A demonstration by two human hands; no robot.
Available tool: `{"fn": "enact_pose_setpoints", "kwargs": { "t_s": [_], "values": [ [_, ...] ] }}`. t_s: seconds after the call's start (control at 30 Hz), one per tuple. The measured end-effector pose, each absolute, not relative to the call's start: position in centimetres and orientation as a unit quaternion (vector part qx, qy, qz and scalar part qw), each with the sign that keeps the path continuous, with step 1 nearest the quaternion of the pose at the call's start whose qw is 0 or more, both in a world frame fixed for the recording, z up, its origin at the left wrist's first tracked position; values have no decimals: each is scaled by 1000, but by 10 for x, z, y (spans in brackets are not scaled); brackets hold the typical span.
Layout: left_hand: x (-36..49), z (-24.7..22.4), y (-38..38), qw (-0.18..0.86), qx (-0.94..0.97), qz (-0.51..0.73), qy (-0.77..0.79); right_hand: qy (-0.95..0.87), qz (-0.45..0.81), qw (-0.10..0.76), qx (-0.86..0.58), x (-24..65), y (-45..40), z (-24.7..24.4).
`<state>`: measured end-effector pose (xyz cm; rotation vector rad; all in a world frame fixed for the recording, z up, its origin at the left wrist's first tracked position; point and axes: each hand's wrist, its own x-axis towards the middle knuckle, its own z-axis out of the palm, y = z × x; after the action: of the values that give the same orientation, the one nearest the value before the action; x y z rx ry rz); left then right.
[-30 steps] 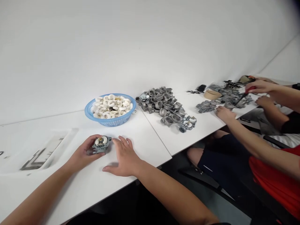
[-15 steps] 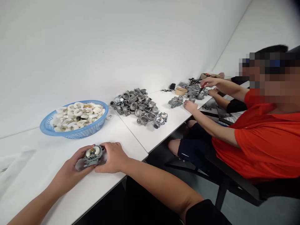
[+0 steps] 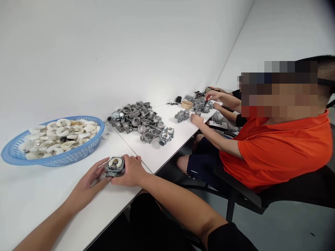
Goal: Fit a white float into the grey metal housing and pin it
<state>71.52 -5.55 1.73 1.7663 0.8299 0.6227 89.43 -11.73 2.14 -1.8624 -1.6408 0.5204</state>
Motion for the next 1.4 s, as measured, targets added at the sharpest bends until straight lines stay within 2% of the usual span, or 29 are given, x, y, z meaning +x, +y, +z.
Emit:
{"fn": "enact_pose_setpoints", "kwargs": {
  "t_s": [0.13, 0.27, 0.37, 0.53, 0.63, 0.7, 0.8, 1.03, 1.4],
  "values": [
    [706, 20, -55, 551, 714, 249, 353, -584, 216, 332, -708, 894, -120, 26],
    [701, 26, -57, 546, 736, 227, 329, -519, 219, 411, -717, 906, -139, 41],
    [700, 26, -56, 547, 743, 214, 321, -498, 156, 456, -721, 934, -157, 64],
    [698, 23, -54, 484, 784, 182, 343, -431, -29, 490, -757, 1023, -173, 108],
    [698, 21, -54, 483, 783, 177, 350, -335, -152, 445, -817, 1086, -172, 112],
    [698, 22, -54, 482, 780, 184, 353, -273, -171, 380, -867, 1121, -170, 103],
    [697, 24, -56, 484, 779, 194, 348, -227, -137, 316, -911, 1156, -165, 80],
    [692, 22, -50, 525, 764, 159, 339, -193, -62, 257, -945, 1189, -141, 30],
    [685, 4, -35, 500, 792, 158, 312, -273, -36, 183, -944, 1203, -125, 16]
  ]
}}
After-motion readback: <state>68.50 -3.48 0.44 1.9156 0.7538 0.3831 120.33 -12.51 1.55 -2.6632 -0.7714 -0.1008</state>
